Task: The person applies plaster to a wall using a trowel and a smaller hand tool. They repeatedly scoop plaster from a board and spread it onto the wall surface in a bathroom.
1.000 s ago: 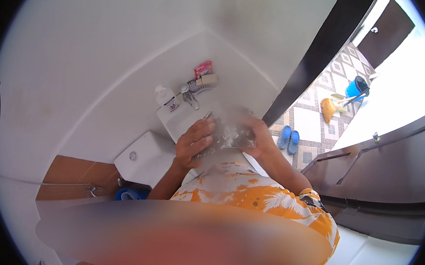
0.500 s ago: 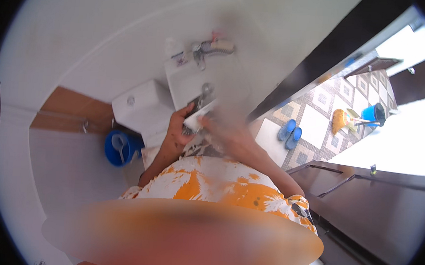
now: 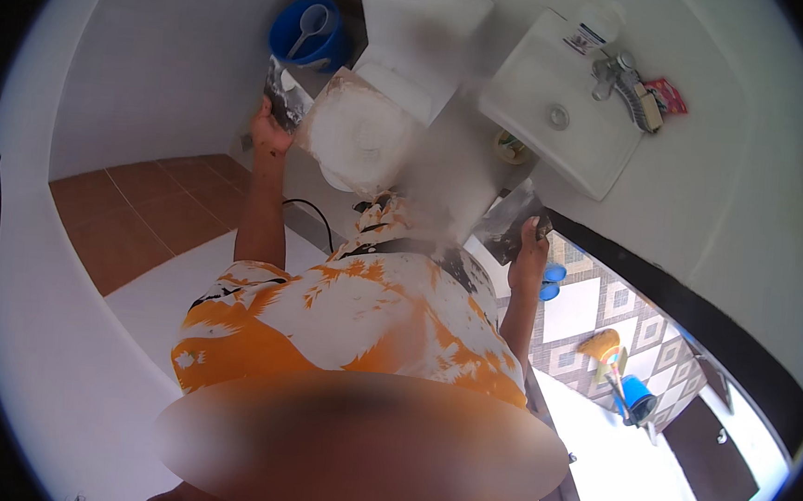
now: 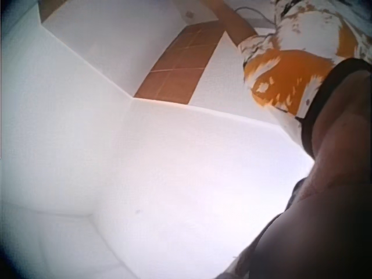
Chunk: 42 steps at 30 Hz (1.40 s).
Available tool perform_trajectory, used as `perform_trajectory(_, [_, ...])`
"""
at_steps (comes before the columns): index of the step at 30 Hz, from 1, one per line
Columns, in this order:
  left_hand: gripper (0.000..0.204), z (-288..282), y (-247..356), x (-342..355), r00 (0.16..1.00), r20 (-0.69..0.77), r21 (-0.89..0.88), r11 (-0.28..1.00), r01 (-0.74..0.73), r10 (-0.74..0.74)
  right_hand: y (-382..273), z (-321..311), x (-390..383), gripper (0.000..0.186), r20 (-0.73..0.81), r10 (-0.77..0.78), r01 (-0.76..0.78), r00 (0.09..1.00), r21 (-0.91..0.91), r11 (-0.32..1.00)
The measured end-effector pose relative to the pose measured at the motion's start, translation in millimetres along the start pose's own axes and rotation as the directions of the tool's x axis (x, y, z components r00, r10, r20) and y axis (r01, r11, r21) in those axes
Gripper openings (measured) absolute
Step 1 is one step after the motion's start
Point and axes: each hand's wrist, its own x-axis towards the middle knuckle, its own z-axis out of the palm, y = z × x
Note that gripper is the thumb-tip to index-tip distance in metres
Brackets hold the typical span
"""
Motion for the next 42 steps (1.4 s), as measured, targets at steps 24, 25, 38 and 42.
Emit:
perform_trajectory(24, [0.051, -380.8, -72.8, 219.3, 0.766, -0.635, 0.169, 0.985, 0.015, 0.098, 275.9, 216.4, 315.4, 0.054, 0.147, 0.496, -0.491, 0.856, 0.534, 0.689])
perform_trajectory(25, [0.051, -384.2, -73.2, 223.9, 0.809, -0.573, 0.188, 0.982, -0.025, 0.131, 281.0, 219.6, 321.6, 0.054, 0.154, 0.516, -0.507, 0.843, 0.551, 0.664])
perform_trajectory(38, [0.045, -356.6, -73.0, 238.1, 0.805, -0.592, 0.087, 0.996, 0.018, 0.037, 287.9, 230.0, 367.4, 0.050, 0.035, 0.298, -0.256, 0.954, 0.612, 0.748])
perform_trajectory(42, [0.043, -335.5, -83.2, 256.0, 0.783, -0.619, 0.008, 0.996, 0.087, -0.063, 242.4, 235.7, 400.1, 0.052, 0.130, 0.249, -0.269, 0.960, 0.683, 0.679])
